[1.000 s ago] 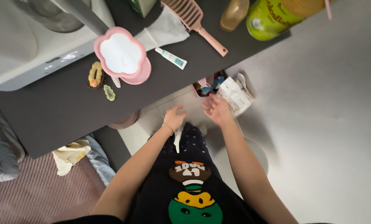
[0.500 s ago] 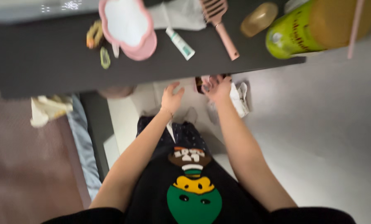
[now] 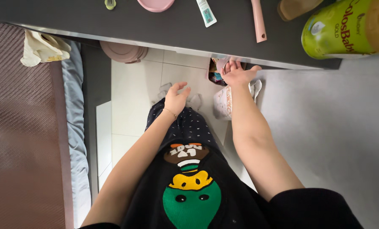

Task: The person opens a drawer and sorts through various items including a notebook, medicine blister packs, small containers, and hair accessories, placing some into small plastic bags.

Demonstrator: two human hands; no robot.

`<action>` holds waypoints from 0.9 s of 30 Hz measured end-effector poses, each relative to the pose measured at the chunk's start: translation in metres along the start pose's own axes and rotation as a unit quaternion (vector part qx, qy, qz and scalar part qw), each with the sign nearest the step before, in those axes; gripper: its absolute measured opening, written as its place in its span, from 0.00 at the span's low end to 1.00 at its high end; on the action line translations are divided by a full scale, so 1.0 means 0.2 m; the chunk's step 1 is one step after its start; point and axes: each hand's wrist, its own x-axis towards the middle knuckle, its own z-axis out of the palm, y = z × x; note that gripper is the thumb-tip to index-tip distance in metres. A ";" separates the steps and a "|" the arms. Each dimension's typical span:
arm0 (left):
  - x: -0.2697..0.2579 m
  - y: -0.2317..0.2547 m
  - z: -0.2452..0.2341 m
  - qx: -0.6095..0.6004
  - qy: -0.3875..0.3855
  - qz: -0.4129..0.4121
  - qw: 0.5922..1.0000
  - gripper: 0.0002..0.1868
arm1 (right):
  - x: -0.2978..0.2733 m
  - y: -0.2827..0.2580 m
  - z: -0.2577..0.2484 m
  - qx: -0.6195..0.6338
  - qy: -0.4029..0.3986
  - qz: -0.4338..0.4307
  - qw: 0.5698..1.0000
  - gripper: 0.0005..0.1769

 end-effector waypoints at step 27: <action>-0.23 0.24 0.06 0.420 -0.210 0.141 0.871 0.19 | -0.81 -0.14 -0.48 -0.814 -0.042 -0.292 0.500 0.18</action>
